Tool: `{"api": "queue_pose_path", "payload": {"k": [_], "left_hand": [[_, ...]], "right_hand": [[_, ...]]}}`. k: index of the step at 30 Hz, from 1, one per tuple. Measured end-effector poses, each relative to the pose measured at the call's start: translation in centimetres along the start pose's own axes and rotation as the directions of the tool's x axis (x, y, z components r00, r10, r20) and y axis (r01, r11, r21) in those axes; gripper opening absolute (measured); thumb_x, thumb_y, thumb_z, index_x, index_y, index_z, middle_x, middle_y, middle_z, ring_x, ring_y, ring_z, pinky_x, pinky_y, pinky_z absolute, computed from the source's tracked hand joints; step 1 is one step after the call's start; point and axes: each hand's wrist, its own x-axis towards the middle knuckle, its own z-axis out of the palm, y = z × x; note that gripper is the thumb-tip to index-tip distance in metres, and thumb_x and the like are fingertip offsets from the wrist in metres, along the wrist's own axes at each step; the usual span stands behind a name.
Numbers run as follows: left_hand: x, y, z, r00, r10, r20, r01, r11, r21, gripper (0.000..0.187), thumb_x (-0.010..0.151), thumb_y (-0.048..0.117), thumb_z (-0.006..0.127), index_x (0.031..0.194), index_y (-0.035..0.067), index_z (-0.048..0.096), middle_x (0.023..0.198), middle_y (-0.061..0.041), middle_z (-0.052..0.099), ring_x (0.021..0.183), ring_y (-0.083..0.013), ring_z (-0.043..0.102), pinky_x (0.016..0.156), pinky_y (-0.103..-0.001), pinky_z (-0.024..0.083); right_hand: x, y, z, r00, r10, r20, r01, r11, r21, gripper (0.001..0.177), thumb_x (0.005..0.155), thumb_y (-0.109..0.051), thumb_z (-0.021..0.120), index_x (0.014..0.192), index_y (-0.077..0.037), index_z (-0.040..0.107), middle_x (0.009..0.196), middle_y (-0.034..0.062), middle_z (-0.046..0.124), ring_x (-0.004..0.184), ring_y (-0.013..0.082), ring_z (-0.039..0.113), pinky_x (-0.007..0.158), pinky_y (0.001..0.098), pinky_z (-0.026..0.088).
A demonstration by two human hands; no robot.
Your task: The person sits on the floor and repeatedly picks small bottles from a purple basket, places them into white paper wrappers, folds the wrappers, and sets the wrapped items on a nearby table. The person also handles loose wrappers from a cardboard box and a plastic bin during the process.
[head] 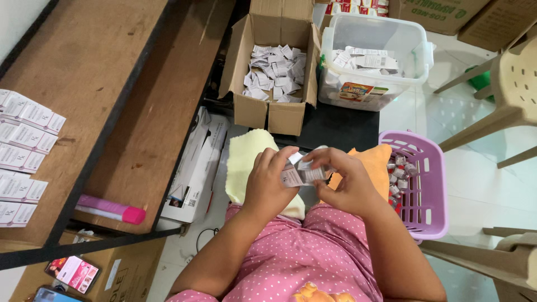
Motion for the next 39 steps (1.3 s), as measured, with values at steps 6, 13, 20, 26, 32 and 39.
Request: {"api": "queue_pose_path", "payload": {"k": [6,13,20,26,32,39], "left_hand": [[-0.2,0.3,0.9,0.999,0.018,-0.052,-0.018,1.000,0.011,0.063,0.070,0.008,0.083,0.128,0.014,0.060,0.103,-0.011,0.056,0.102,-0.0361,0.057,0.087,-0.045,0.050],[-0.5,0.3,2.0,0.993,0.108,-0.049,-0.105,0.993,0.061,0.069,0.070,0.006,0.083,0.133,0.012,0.055,0.108,-0.014,0.053,0.103,-0.0391,0.053,0.089,-0.048,0.048],[-0.2,-0.3,2.1,0.980,0.149,-0.129,-0.135,0.985,0.111,0.079,0.070,0.010,0.086,0.140,0.010,0.049,0.107,-0.014,0.051,0.102,-0.0384,0.051,0.087,-0.049,0.046],[-0.7,-0.6,2.8,0.974,0.142,-0.177,-0.134,0.989,0.054,0.076,0.075,0.013,0.087,0.141,0.010,0.049,0.109,-0.013,0.052,0.102,-0.0366,0.052,0.089,-0.048,0.047],[-1.4,-1.2,4.0,0.974,0.053,-0.222,-0.086,0.986,-0.141,0.082,0.076,0.012,0.085,0.145,0.007,0.041,0.117,-0.016,0.055,0.106,-0.0325,0.057,0.092,-0.044,0.051],[-1.7,-0.8,5.1,0.966,-0.121,-0.230,0.009,0.900,-0.437,0.071,0.079,0.012,0.090,0.134,0.007,0.045,0.114,-0.012,0.056,0.101,-0.0273,0.064,0.083,-0.038,0.057]], "right_hand": [[0.2,-0.7,-0.8,0.993,-0.091,0.077,0.105,0.973,-0.207,0.037,0.074,0.003,0.066,0.111,-0.001,0.064,0.119,0.0135,0.068,0.108,0.0263,0.069,0.092,0.0332,0.055],[0.3,-0.7,-0.1,0.995,-0.097,0.036,0.103,0.943,-0.315,0.030,0.075,0.000,0.067,0.105,-0.003,0.064,0.116,0.0146,0.061,0.104,0.0296,0.066,0.088,0.0342,0.057],[0.3,-1.0,0.1,0.993,-0.090,-0.072,0.077,0.983,-0.167,0.039,0.082,-0.005,0.075,0.117,0.001,0.058,0.123,0.0137,0.056,0.105,0.0299,0.060,0.088,0.0347,0.056],[0.6,-1.1,0.7,0.987,-0.139,-0.081,0.111,0.954,-0.277,0.030,0.083,-0.012,0.079,0.111,-0.005,0.070,0.108,0.0080,0.072,0.099,0.0271,0.062,0.090,0.0370,0.051],[0.3,-1.4,1.6,0.980,-0.190,0.052,0.186,0.809,-0.557,0.037,0.079,-0.022,0.085,0.106,-0.004,0.066,0.106,0.0094,0.069,0.112,0.0337,0.056,0.098,0.0450,0.045],[-0.7,1.5,0.6,0.929,-0.226,-0.294,0.229,0.973,-0.026,0.042,0.099,-0.002,0.069,0.137,-0.009,0.053,0.155,0.0166,0.044,0.149,0.0271,0.043,0.126,0.0395,0.033]]}}
